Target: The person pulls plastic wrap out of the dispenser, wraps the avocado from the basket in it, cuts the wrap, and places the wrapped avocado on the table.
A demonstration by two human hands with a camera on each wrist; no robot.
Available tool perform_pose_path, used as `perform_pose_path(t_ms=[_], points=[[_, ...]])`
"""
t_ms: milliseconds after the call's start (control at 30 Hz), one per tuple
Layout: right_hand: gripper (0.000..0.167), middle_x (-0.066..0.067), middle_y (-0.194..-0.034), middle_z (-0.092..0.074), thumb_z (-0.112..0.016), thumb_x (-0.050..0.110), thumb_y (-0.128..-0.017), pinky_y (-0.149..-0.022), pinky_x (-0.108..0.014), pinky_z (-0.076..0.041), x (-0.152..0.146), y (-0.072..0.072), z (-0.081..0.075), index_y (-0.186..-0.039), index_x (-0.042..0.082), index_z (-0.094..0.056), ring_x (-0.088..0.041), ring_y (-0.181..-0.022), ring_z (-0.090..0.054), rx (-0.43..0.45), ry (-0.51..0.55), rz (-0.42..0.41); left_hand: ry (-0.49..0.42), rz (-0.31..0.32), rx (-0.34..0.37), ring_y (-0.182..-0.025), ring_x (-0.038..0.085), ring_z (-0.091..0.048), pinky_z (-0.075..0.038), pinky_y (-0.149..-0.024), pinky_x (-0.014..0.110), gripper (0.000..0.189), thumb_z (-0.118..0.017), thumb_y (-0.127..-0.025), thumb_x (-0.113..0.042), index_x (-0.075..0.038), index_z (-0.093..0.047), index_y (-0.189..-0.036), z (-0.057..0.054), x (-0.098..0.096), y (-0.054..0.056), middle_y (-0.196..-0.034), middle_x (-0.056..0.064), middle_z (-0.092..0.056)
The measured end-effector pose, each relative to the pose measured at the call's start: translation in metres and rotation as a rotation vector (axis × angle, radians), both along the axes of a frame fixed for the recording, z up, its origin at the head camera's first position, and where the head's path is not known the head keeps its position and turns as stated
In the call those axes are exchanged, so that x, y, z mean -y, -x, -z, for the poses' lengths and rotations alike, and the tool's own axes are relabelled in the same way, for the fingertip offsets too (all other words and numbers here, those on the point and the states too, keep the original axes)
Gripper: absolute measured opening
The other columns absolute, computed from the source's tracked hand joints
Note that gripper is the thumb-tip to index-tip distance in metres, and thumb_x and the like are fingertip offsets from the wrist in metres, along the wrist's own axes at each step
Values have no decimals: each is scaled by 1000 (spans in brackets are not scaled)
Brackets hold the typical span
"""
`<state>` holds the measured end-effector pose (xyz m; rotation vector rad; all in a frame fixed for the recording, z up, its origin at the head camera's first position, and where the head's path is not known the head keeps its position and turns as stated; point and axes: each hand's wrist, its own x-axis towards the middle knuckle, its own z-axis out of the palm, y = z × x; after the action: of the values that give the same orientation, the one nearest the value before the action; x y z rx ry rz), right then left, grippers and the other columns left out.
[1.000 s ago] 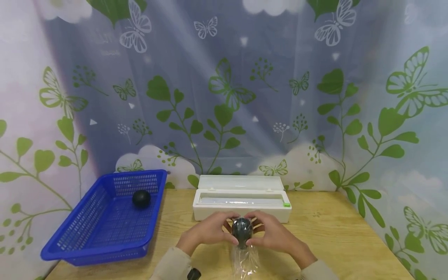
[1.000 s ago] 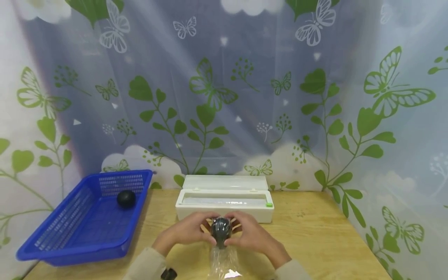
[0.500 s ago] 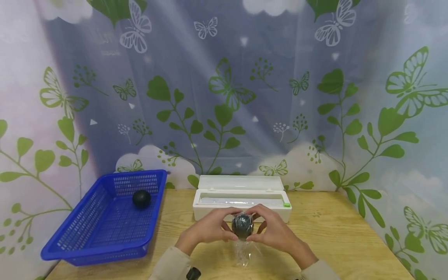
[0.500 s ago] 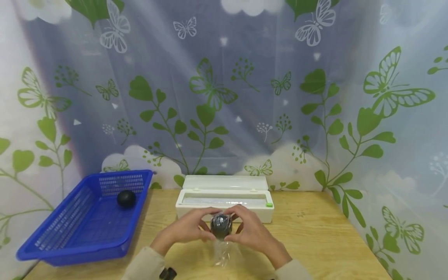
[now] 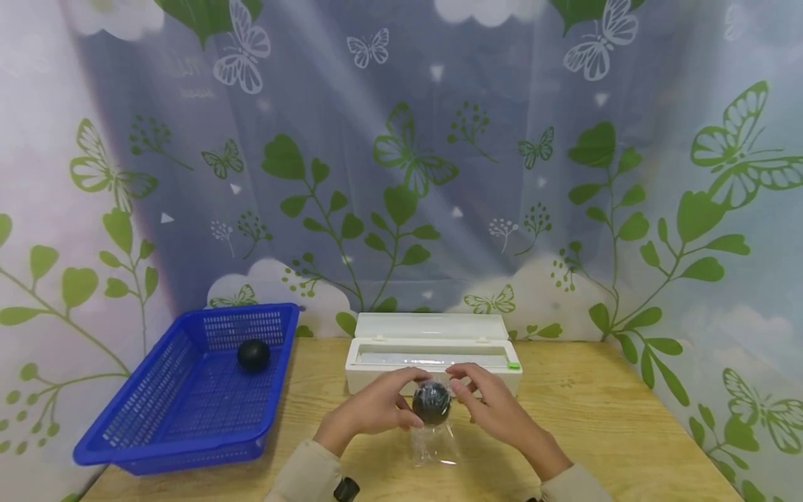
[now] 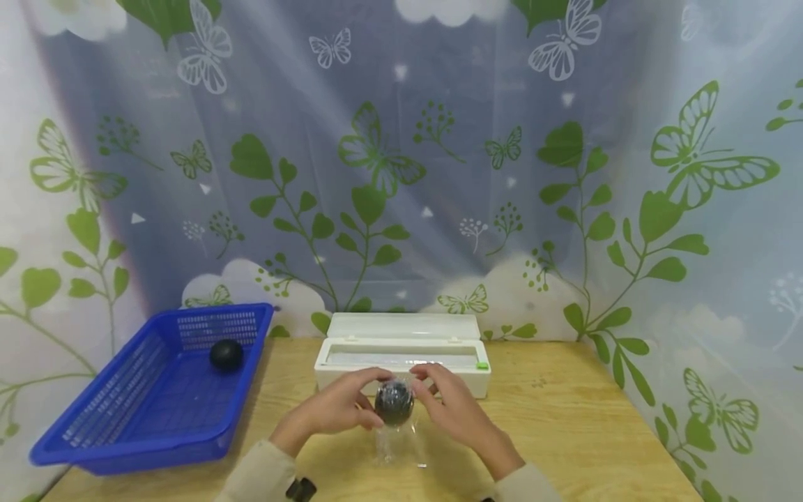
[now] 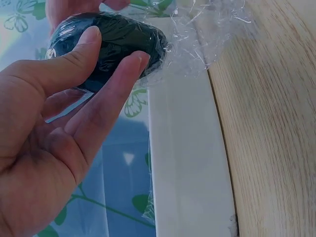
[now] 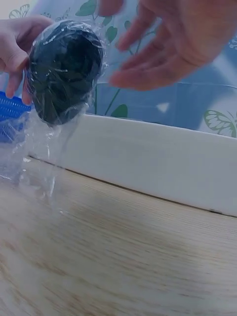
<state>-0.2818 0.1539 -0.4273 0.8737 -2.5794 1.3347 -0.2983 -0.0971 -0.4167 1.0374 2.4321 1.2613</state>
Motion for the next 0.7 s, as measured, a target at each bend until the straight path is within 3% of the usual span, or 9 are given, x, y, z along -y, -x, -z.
perform_pose_path(t_ms=[133, 233, 500, 700], points=[[39, -24, -116, -67, -44, 33, -112, -48, -37, -58, -3, 1, -3, -128, 2, -63, -19, -64, -68, 80, -6, 23, -24, -4, 15, -75, 8, -72, -62, -66, 24, 70, -77, -88, 5, -1, -45, -150, 0, -2, -2, -151, 21, -49], [41, -24, -109, -66, -41, 34, -113, -51, -45, -60, -4, 1, -5, -126, 2, -63, -27, -61, -70, 148, -3, -27, -43, -8, 22, -75, 10, -72, -63, -66, 25, 68, -76, -88, 6, -2, -45, -149, 1, -3, -2, -151, 20, -49], [40, -20, -86, -71, -39, 31, -113, -51, -46, -60, -2, -2, -4, -127, 1, -61, -18, -53, -68, 168, -2, -86, -31, -20, 2, -77, 4, -70, -61, -70, 22, 68, -77, -88, 5, -8, -48, -148, 4, -3, -1, -149, 15, -51], [42, -18, -87, -71, -36, 33, -114, -52, -50, -60, -1, -5, -3, -125, 2, -62, -19, -54, -70, 196, 33, -83, -9, 17, -76, -108, 17, -69, -60, -76, 19, 66, -80, -85, 5, -13, -53, -143, 2, -8, -3, -145, 10, -55]])
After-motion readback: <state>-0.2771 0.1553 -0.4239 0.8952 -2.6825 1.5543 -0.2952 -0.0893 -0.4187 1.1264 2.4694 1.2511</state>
